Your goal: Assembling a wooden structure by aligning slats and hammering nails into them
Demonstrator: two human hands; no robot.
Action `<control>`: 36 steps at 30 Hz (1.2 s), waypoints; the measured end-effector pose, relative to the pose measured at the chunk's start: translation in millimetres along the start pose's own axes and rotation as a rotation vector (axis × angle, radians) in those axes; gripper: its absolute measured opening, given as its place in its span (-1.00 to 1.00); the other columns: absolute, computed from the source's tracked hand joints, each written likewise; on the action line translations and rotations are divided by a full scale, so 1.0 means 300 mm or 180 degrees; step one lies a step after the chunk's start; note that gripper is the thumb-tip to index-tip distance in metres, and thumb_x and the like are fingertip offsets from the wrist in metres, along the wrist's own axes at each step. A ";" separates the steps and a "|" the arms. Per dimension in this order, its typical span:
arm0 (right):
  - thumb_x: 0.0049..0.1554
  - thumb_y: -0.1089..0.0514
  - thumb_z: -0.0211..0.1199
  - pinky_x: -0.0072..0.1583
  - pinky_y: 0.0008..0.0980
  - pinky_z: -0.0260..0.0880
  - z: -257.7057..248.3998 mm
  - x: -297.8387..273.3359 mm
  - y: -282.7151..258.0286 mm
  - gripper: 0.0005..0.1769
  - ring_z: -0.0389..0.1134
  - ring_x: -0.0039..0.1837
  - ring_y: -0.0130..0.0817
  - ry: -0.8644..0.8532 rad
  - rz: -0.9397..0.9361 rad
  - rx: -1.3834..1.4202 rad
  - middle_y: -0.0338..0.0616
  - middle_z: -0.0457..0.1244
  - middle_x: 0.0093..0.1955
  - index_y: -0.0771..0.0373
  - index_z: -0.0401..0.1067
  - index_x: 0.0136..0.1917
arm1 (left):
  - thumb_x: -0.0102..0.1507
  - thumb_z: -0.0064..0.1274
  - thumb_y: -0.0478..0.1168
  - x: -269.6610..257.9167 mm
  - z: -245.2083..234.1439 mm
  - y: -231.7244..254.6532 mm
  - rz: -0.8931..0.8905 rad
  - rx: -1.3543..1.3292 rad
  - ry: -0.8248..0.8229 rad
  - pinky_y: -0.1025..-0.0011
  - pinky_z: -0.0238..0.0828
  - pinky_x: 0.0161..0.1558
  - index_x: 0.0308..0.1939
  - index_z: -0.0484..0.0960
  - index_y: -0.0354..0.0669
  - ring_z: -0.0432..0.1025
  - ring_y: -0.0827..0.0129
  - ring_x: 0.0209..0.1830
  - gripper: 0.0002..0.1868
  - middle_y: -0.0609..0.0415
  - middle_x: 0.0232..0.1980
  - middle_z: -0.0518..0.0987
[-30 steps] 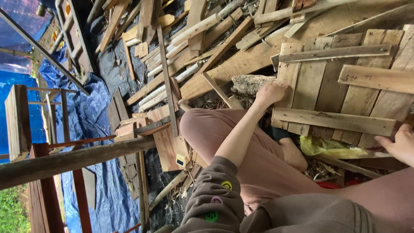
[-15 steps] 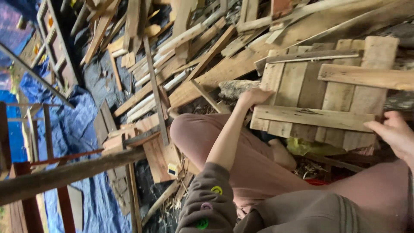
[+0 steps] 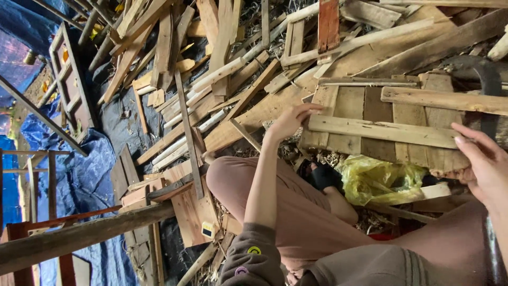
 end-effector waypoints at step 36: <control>0.63 0.48 -0.21 -0.12 -0.38 0.11 0.015 0.283 -0.138 -0.66 0.24 -0.07 -0.10 0.0023 -0.2073 -0.0957 0.34 0.27 0.10 0.70 0.11 0.60 | 0.39 -0.38 -0.58 0.005 -0.120 0.128 -0.0219 -0.1834 0.1631 0.49 0.51 -0.13 0.43 0.27 -0.24 0.49 0.33 -0.20 -0.47 -0.14 -0.05 0.57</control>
Point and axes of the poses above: each hand's wrist, its own x-axis towards the middle knuckle, its own z-axis out of the palm, y = z × x, the point moved 1 cm from there along x, towards the middle knuckle
